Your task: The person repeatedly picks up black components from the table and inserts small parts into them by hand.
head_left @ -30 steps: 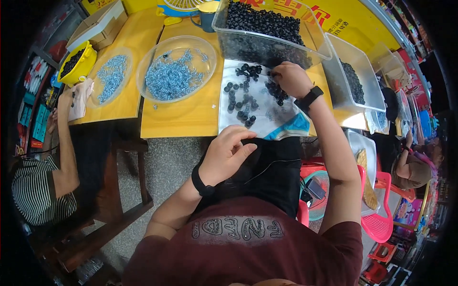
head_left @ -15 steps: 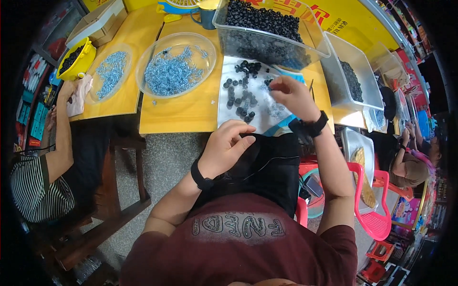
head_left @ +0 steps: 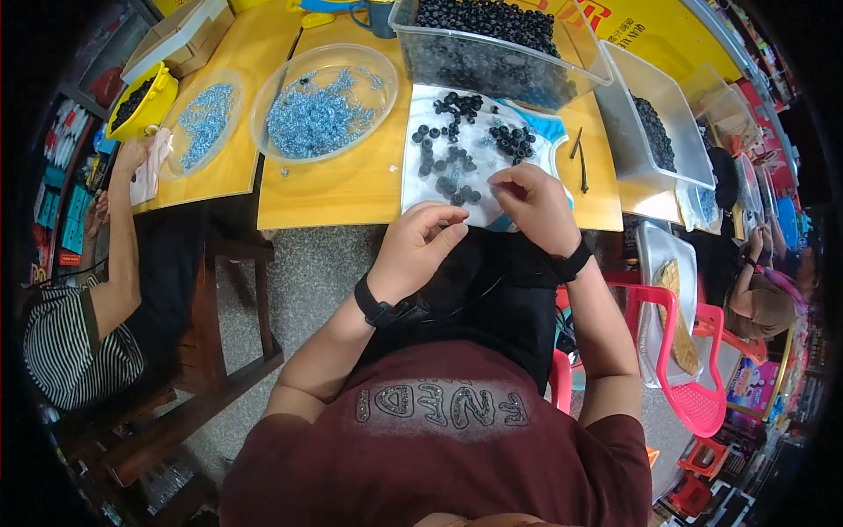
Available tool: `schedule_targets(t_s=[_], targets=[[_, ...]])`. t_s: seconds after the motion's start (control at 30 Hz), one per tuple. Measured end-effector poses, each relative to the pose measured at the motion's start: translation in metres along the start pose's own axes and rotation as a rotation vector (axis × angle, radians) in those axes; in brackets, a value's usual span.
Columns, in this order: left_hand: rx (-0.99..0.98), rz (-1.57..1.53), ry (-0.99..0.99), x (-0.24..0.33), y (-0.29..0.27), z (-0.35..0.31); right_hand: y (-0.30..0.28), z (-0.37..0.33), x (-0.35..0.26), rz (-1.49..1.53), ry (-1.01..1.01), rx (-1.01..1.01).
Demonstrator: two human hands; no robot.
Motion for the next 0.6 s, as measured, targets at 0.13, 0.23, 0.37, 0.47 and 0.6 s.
schedule_targets(t_s=[0.13,0.23,0.37,0.47,0.6], targets=[[-0.01,0.015,-0.024,-0.002,0.0,0.001,-0.001,-0.005,-0.003,-0.034,-0.013,0.034],[-0.021,0.027,-0.053,-0.001,0.0,0.001,0.006,-0.004,-0.006,-0.038,-0.024,0.013],[-0.033,0.032,-0.039,0.0,0.001,0.001,0.017,-0.002,-0.01,-0.167,-0.138,-0.041],[-0.029,0.035,-0.033,-0.001,0.001,0.001,0.021,-0.002,-0.013,-0.214,-0.175,-0.042],[-0.034,0.035,-0.038,-0.001,0.0,0.001,0.017,-0.006,-0.014,-0.145,-0.096,-0.067]])
Point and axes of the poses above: each hand's wrist, its own z-axis towards the middle knuckle, its own y-axis out of the palm, x = y × z, the point moved 6 cm from there along z, towards the middle knuckle, and after that the axes turned 1 degree about -y, right-handed, at the moved point
